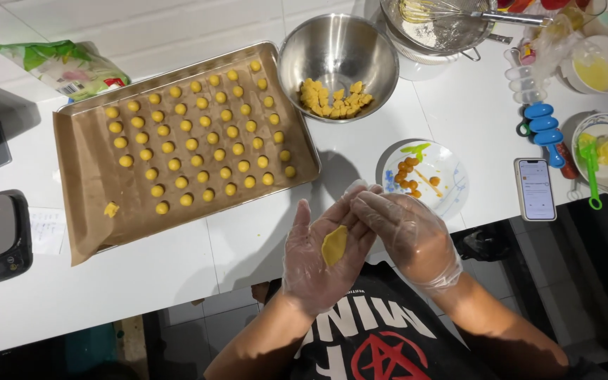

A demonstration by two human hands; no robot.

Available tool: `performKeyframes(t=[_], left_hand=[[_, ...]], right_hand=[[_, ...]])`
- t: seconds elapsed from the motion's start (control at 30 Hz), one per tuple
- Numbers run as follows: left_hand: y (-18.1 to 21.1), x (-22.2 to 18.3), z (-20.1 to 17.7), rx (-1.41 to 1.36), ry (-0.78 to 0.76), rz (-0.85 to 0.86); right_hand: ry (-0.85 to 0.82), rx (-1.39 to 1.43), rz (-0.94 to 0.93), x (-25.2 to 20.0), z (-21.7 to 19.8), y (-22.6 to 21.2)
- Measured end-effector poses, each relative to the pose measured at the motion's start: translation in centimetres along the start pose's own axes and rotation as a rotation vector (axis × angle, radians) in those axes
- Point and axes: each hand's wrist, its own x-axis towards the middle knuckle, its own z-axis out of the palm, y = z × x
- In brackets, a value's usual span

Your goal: Shaping and filling cookie dough balls and arranging them on a baking sheet

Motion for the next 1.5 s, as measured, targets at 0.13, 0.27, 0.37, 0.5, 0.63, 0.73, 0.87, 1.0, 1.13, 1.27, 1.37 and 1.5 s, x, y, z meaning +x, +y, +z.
performKeyframes(t=[0.13, 0.27, 0.37, 0.5, 0.63, 0.73, 0.87, 1.0, 1.13, 1.27, 1.37, 1.5], left_hand=[[-1.2, 1.1, -1.0, -0.022, 0.076, 0.055], [-1.9, 1.2, -0.9, 0.063, 0.088, 0.038], [-2.0, 1.5, -1.3, 0.08, 0.102, 0.033], [-2.6, 1.6, -0.9, 0.123, 0.137, 0.067], [-2.3, 1.2, -1.5, 0.158, 0.13, 0.075], [-2.0, 1.3, -1.9, 0.075, 0.1, 0.046], [-2.2, 1.1, -1.0, 0.063, 0.18, 0.06], [-2.1, 1.1, -1.4, 0.081, 0.189, 0.069], [-1.1, -0.2, 1.9, 0.052, -0.005, -0.048], [0.0, 0.0, 3.0, 0.146, 0.309, 0.099], [0.3, 0.5, 1.2, 0.193, 0.551, 0.135], [0.1, 2.2, -3.0, 0.216, 0.585, 0.117]], right_hand=[[0.073, -0.023, 0.203, -0.3, 0.1, 0.8], [0.151, 0.634, 0.759, 0.4, -1.1, 0.8], [0.1, 0.978, 1.051, 1.2, -1.2, 1.1], [0.11, 1.009, 0.99, 2.3, -1.3, 0.5], [0.13, 0.933, 0.987, 1.9, -0.7, 0.2], [0.112, 0.917, 0.968, 2.4, -1.0, -0.1], [-0.012, 1.031, 0.961, 2.4, -1.4, -0.2], [-0.162, 1.179, 0.95, 2.2, -2.0, 0.0], [-0.247, 1.266, 0.962, 1.0, -3.7, 2.2], [0.326, 0.761, 1.039, -3.8, -6.3, 9.2], [0.575, 0.691, 1.205, -7.7, -6.8, 12.8], [0.733, 1.219, 1.297, -13.7, -3.3, 17.0]])
